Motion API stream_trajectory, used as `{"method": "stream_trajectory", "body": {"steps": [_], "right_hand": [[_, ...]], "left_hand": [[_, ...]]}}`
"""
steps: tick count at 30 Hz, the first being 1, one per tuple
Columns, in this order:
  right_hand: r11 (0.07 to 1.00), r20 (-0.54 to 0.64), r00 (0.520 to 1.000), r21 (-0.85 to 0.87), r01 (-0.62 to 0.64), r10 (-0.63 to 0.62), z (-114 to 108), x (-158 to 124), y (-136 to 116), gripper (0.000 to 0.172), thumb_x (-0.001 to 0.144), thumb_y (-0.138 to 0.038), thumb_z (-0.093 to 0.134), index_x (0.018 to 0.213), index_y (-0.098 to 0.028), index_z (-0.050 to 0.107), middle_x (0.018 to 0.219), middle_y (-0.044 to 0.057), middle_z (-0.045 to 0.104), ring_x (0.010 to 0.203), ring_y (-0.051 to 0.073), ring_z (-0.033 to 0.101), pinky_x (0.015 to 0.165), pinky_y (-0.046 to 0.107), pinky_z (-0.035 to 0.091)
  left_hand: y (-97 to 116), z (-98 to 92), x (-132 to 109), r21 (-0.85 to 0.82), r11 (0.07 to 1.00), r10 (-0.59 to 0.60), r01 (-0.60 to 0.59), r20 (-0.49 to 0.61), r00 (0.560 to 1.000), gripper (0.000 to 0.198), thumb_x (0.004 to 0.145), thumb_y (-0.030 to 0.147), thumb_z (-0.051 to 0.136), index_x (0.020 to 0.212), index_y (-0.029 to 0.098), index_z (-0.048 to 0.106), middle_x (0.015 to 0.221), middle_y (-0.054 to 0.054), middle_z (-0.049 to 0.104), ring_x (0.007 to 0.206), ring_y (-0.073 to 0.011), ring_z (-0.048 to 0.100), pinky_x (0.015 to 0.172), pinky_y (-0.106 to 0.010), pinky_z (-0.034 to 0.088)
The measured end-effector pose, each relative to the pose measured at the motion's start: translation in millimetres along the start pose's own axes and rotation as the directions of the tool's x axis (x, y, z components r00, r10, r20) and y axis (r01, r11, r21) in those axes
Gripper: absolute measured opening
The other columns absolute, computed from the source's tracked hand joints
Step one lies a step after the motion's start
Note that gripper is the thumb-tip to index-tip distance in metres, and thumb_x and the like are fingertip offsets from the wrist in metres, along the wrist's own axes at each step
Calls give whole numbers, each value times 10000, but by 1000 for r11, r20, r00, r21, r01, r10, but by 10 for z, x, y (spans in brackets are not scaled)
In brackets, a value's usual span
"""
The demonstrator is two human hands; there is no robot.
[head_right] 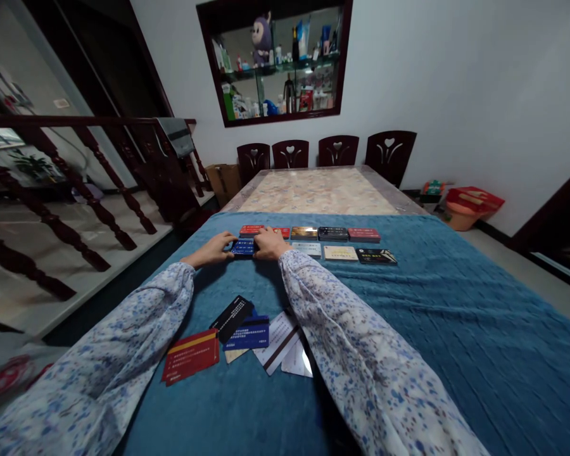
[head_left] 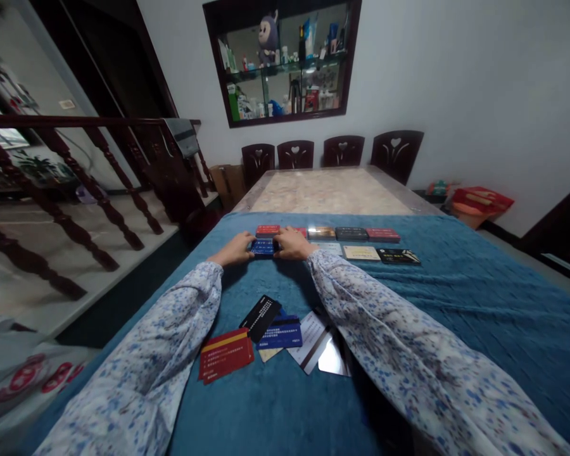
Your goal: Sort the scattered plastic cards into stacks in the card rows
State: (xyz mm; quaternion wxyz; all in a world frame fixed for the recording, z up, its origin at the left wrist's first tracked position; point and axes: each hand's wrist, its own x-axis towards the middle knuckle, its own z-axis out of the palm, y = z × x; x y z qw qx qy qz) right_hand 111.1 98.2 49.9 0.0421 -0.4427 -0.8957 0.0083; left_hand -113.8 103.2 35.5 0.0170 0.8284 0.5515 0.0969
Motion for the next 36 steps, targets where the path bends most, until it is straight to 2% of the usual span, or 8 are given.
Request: {"method": "stream_trajectory", "body": {"steps": [7, 12, 16, 23, 29, 36], "right_hand": [[999, 31, 999, -32, -20, 21, -1, 110, 45, 428, 884, -385, 676, 1258, -180, 710, 1400, 165, 606, 1282, 352, 530, 998, 436, 503], [999, 39, 999, -34, -26, 27, 15, 174, 88, 435, 875, -411, 700, 1256, -200, 714, 1423, 157, 613, 1286, 345, 556, 998, 407, 505], [999, 63, 998, -33, -24, 26, 23, 206, 102, 462, 876, -429, 703, 1273, -191, 708, 1404, 162, 639, 1287, 344, 570, 989, 394, 514], [1000, 70, 997, -17, -13, 14, 23, 225, 118, 459, 878, -423, 707, 1265, -175, 712, 1325, 165, 697, 1222, 319, 640, 966, 357, 524], [999, 68, 998, -44, 10, -7, 15, 214, 117, 399, 898, -433, 681, 1207, -188, 744, 1272, 160, 726, 1189, 319, 665, 937, 353, 527], [998, 59, 998, -54, 7, -4, 12, 189, 70, 390, 889, -401, 666, 1202, -182, 745, 1261, 162, 731, 1172, 321, 666, 944, 365, 523]], "left_hand": [[25, -10, 119, 28, 999, -21, 19, 56, 998, 529, 682, 142, 697, 1210, 140, 722, 1173, -110, 685, 1088, -278, 683, 987, -318, 542], [52, -8, 180, 56, 997, -50, 46, 70, 996, 469, 662, 163, 690, 1127, 142, 744, 1129, -100, 712, 1041, -275, 692, 941, -310, 549], [68, -36, 210, 45, 997, -64, 59, 123, 990, 397, 666, 168, 666, 1051, 157, 762, 1038, -66, 742, 988, -267, 708, 904, -297, 554], [76, -71, 218, 12, 997, -73, 72, 144, 987, 380, 640, 164, 648, 998, 170, 776, 949, -51, 760, 978, -282, 715, 889, -309, 565], [28, -43, 264, -10, 999, -40, 42, 154, 987, 396, 632, 150, 630, 997, 166, 782, 893, -43, 754, 931, -274, 712, 846, -309, 577], [11, -40, 280, -47, 996, -62, 73, 198, 978, 389, 622, 119, 615, 973, 155, 780, 881, -51, 755, 919, -277, 717, 844, -317, 578]]}}
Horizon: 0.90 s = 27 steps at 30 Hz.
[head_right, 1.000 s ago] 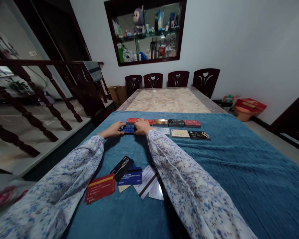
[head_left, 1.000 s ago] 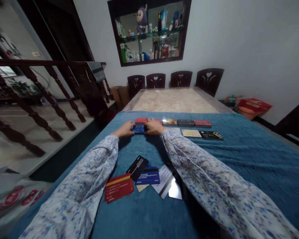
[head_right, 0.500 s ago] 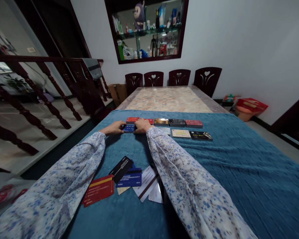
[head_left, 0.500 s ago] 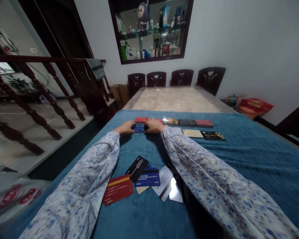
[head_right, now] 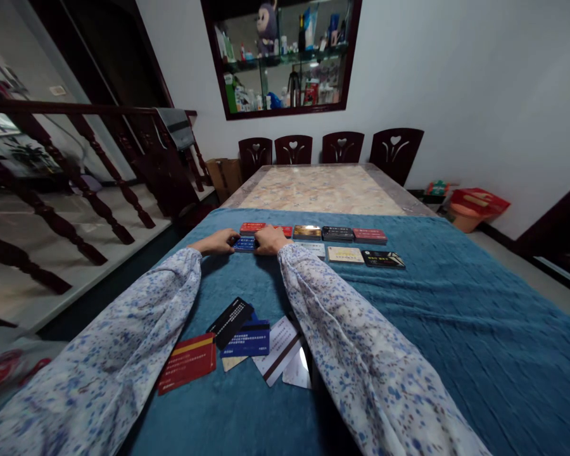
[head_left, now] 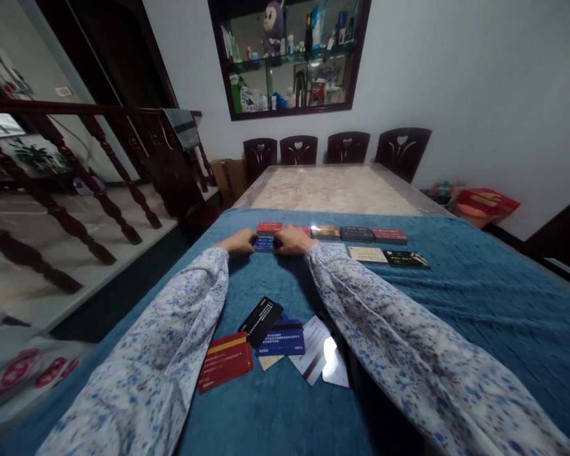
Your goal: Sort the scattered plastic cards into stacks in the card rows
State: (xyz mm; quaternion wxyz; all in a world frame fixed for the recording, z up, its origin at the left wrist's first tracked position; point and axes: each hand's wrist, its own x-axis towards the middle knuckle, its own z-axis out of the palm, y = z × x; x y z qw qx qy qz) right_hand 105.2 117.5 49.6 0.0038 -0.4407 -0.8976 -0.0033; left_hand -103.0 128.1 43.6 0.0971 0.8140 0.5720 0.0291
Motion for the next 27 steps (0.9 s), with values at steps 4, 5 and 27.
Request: {"method": "stream_trajectory", "body": {"steps": [4, 5, 27], "right_hand": [[1000, -5, 1000, 16, -23, 23, -8, -10, -19, 384, 886, -393, 662, 1196, -183, 748, 1275, 157, 726, 1172, 313, 664, 938, 354, 525], [999, -7, 1000, 21, -27, 28, -9, -10, -21, 384, 882, -395, 665, 1194, -186, 750, 1276, 154, 726, 1174, 313, 663, 941, 356, 524], [993, 2, 996, 75, -94, 94, 63, 31, 47, 552, 806, -415, 744, 1330, -251, 680, 1324, 108, 697, 1236, 313, 602, 1010, 381, 480]], "left_hand": [[2, -4, -3, -4, 1000, 13, -13, -6, 1000, 402, 635, 122, 611, 1003, 153, 771, 933, -59, 760, 956, -282, 715, 882, -331, 574], [1, -3, -2, -9, 1000, 13, -13, -6, 1000, 404, 635, 123, 611, 1005, 152, 769, 938, -61, 760, 960, -283, 715, 887, -334, 574], [-93, 117, -68, -42, 999, 29, -34, -119, 992, 621, 640, 117, 677, 1261, 120, 691, 1144, -129, 708, 1094, -323, 673, 1000, -407, 539]]}}
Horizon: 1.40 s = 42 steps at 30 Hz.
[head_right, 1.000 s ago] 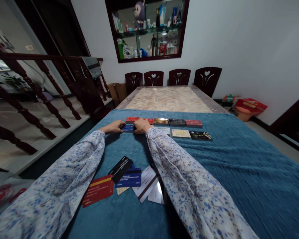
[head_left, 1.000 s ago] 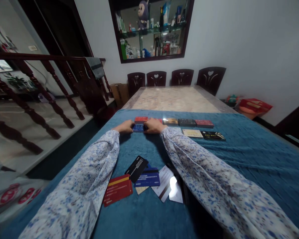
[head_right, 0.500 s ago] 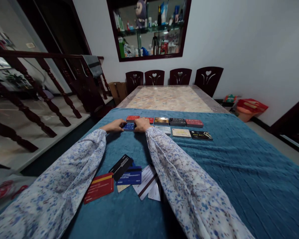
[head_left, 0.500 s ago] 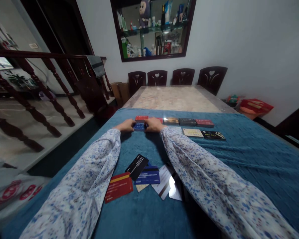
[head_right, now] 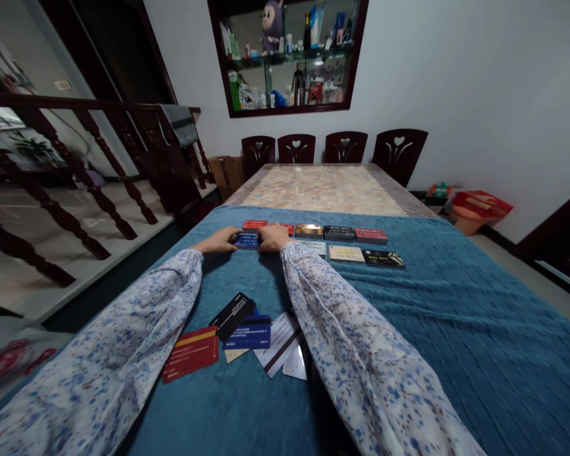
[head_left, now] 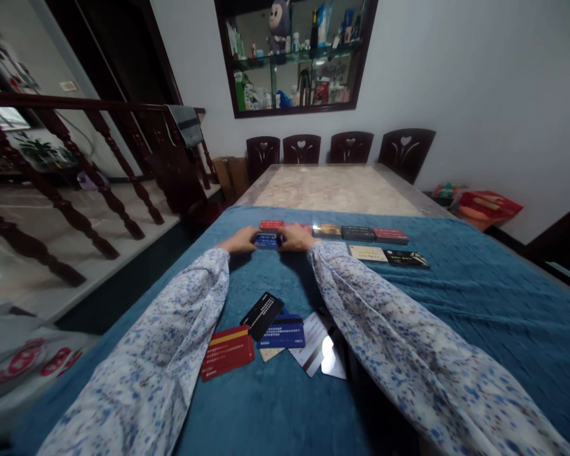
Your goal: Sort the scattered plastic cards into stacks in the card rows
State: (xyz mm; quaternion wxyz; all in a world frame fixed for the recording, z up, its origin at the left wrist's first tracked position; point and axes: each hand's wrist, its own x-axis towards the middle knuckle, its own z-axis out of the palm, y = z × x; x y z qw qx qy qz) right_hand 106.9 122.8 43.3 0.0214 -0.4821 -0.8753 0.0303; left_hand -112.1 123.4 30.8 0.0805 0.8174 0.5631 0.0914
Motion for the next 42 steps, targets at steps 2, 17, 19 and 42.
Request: {"method": "stream_trajectory", "body": {"steps": [2, 17, 19, 42], "right_hand": [[1000, -4, 1000, 6, 8, -8, -13, -30, 7, 572, 807, -421, 744, 1349, -256, 666, 1340, 109, 688, 1245, 329, 587, 1006, 401, 478], [996, -108, 990, 10, 89, -87, -102, -425, -152, 310, 925, -200, 520, 1087, -209, 784, 1197, 126, 740, 1213, 335, 550, 966, 455, 436], [995, -114, 989, 9, 95, -94, -112, -489, -188, 312, 946, -223, 506, 1086, -207, 785, 1186, 132, 741, 1211, 333, 549, 965, 453, 424], [977, -157, 966, 15, 210, -206, -50, -1169, -556, 328, 966, -197, 482, 1094, -196, 784, 1142, 138, 743, 1147, 310, 530, 872, 413, 353]], "left_hand": [[-28, 20, -22, -17, 1000, -3, 3, -24, 1000, 648, 639, 118, 682, 1288, 118, 674, 1167, -132, 692, 1114, -321, 662, 1019, -409, 531], [-34, 140, -562, -22, 999, -42, 39, -129, 991, 519, 801, 162, 605, 1319, 121, 622, 1237, -135, 618, 1023, -226, 673, 999, -366, 545], [-17, 136, -658, -22, 999, -44, 41, -125, 991, 504, 817, 169, 593, 1316, 106, 621, 1245, -149, 613, 1021, -233, 675, 1000, -381, 547], [388, 300, -1646, -73, 993, 71, -92, -247, 966, 357, 863, 118, 580, 1203, 143, 684, 1140, -113, 659, 1035, -227, 667, 1004, -401, 551]]}}
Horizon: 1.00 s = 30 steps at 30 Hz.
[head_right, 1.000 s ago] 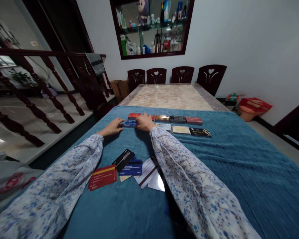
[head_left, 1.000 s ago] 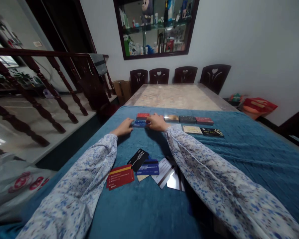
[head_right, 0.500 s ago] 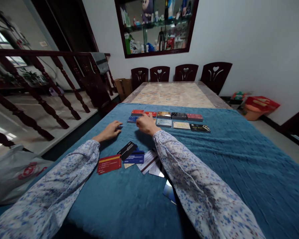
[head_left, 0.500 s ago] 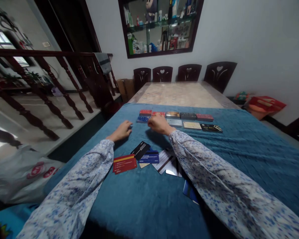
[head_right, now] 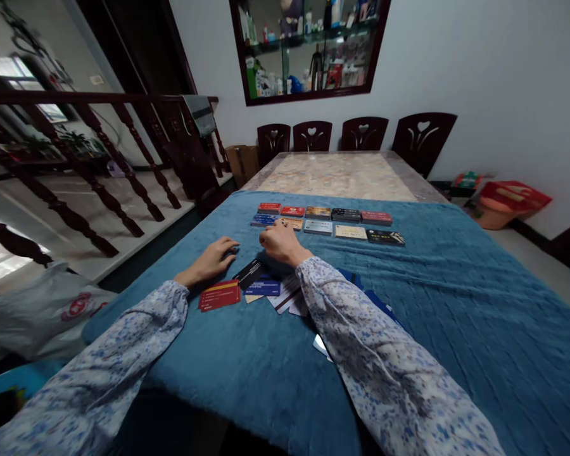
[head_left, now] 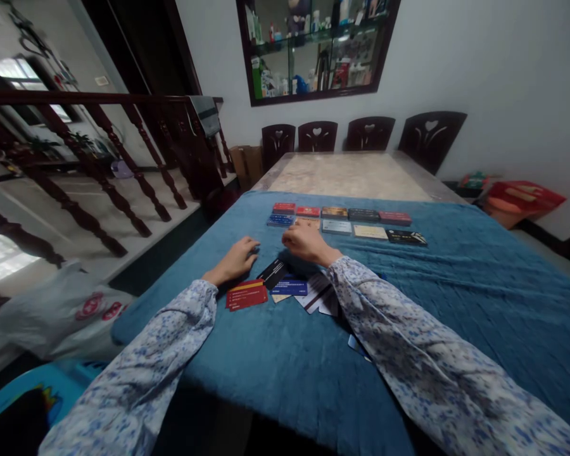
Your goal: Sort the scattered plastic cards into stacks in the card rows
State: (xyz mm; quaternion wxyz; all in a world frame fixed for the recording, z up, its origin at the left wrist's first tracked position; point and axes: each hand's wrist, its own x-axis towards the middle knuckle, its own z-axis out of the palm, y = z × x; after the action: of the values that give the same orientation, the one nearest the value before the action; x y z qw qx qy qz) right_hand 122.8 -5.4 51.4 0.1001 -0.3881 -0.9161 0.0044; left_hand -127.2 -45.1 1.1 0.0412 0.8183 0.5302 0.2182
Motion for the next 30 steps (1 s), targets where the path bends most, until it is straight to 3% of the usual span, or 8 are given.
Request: {"method": "stream_trajectory", "body": {"steps": [19, 30], "right_hand": [[986, 1, 988, 64, 154, -155, 78, -348, -565, 251, 978, -232, 558, 1125, -232, 761, 1149, 106, 730, 1138, 274, 500, 877, 395, 319], [954, 61, 957, 110, 277, -285, 135, -423, -667, 281, 961, -359, 635, 1188, -227, 734, 1251, 113, 676, 1116, 270, 480, 853, 382, 335]], "left_hand": [[325, -161, -729, 3, 1000, 24, -24, -82, 996, 318, 914, 131, 548, 1203, 165, 677, 1182, -99, 659, 1080, -211, 666, 1007, -387, 563], [464, -294, -1156, -11, 1000, 22, -23, -92, 995, 254, 956, 170, 540, 1163, 183, 686, 1145, -89, 665, 1038, -206, 670, 978, -382, 574]]}}
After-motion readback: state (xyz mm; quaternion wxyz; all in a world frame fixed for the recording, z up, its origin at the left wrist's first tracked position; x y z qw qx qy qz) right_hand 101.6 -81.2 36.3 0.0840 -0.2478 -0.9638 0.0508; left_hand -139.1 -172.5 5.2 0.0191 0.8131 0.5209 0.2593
